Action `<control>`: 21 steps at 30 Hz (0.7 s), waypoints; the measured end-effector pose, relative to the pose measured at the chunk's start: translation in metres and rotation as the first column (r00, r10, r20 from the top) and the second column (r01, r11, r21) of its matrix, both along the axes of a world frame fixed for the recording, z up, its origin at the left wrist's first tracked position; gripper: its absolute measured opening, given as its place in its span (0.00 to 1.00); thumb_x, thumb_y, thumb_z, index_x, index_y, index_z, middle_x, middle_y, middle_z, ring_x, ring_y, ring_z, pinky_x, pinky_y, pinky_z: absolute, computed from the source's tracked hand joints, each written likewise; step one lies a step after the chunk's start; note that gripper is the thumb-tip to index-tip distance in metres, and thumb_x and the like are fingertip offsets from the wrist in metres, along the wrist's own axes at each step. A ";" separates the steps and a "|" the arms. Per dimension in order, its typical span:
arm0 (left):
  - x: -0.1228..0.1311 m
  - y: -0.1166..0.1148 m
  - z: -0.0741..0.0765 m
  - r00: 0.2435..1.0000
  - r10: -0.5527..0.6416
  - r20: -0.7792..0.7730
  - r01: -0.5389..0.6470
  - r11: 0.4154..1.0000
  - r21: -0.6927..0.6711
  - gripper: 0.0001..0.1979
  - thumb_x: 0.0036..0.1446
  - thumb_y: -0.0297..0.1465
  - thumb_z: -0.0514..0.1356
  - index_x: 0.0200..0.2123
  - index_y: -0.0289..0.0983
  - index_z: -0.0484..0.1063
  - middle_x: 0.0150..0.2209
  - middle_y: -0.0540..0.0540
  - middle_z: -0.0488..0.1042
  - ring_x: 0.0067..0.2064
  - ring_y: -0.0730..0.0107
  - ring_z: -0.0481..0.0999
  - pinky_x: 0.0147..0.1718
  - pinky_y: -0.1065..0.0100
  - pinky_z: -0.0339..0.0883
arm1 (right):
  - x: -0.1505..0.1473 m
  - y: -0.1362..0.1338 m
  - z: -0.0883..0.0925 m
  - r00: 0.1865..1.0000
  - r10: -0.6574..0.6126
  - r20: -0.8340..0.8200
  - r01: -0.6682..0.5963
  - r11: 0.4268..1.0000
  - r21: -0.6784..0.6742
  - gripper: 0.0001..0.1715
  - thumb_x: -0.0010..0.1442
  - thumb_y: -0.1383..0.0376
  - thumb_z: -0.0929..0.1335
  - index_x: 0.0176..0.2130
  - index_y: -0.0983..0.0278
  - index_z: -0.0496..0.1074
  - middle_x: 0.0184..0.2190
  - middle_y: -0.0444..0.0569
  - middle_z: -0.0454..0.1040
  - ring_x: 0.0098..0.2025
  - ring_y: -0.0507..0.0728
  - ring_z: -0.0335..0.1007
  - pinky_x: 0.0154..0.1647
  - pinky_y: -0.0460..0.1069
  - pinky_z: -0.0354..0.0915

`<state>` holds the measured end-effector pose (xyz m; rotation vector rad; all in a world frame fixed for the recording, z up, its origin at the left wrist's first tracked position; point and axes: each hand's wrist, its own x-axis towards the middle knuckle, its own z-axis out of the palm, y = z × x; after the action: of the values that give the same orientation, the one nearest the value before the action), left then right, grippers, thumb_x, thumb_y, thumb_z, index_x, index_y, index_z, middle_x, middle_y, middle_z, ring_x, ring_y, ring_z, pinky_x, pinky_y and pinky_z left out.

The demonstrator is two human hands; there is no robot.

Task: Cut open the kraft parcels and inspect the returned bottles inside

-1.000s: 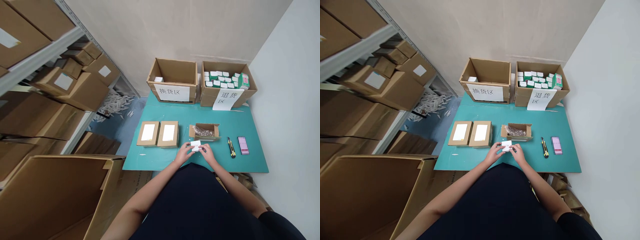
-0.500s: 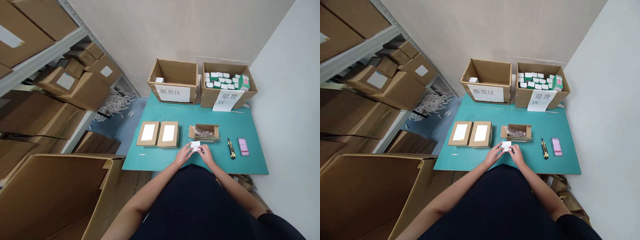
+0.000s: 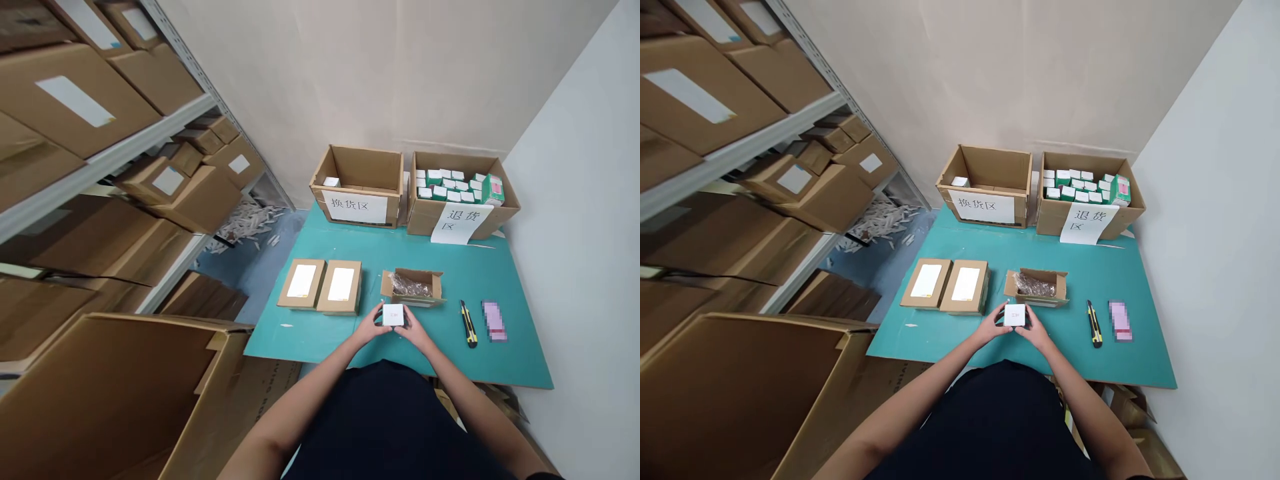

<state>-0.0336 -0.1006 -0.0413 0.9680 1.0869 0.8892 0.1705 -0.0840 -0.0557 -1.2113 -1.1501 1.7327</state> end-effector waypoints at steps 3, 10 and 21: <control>-0.001 0.002 0.006 0.997 -0.016 -0.074 0.017 1.000 0.011 0.57 0.37 0.45 0.77 0.69 0.41 0.58 0.65 0.31 0.66 0.66 0.41 0.65 0.58 0.45 0.68 | 0.000 0.007 0.002 0.998 0.029 0.064 -0.031 0.999 0.030 0.52 0.35 0.56 0.81 0.59 0.58 0.70 0.62 0.58 0.69 0.64 0.70 0.65 0.60 0.67 0.65; 0.004 -0.019 0.038 0.988 0.078 -0.136 -0.074 0.997 0.037 0.53 0.39 0.48 0.76 0.67 0.41 0.61 0.64 0.33 0.68 0.64 0.43 0.69 0.54 0.48 0.73 | 0.004 0.001 0.023 0.982 0.065 0.175 -0.090 0.986 0.139 0.44 0.40 0.62 0.78 0.57 0.56 0.72 0.61 0.58 0.68 0.61 0.71 0.69 0.50 0.65 0.74; -0.029 -0.003 0.161 0.949 0.277 -0.149 -0.240 0.944 0.228 0.47 0.49 0.44 0.72 0.70 0.45 0.57 0.67 0.39 0.65 0.66 0.47 0.66 0.59 0.52 0.70 | -0.036 0.045 0.152 0.979 0.123 0.166 -0.172 0.927 0.333 0.47 0.47 0.63 0.77 0.64 0.52 0.67 0.68 0.55 0.60 0.67 0.70 0.62 0.57 0.62 0.73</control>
<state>-0.0626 -0.1032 0.1194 1.1097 1.3157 1.1667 0.1350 -0.0388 0.0963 -1.0632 -1.5930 1.4832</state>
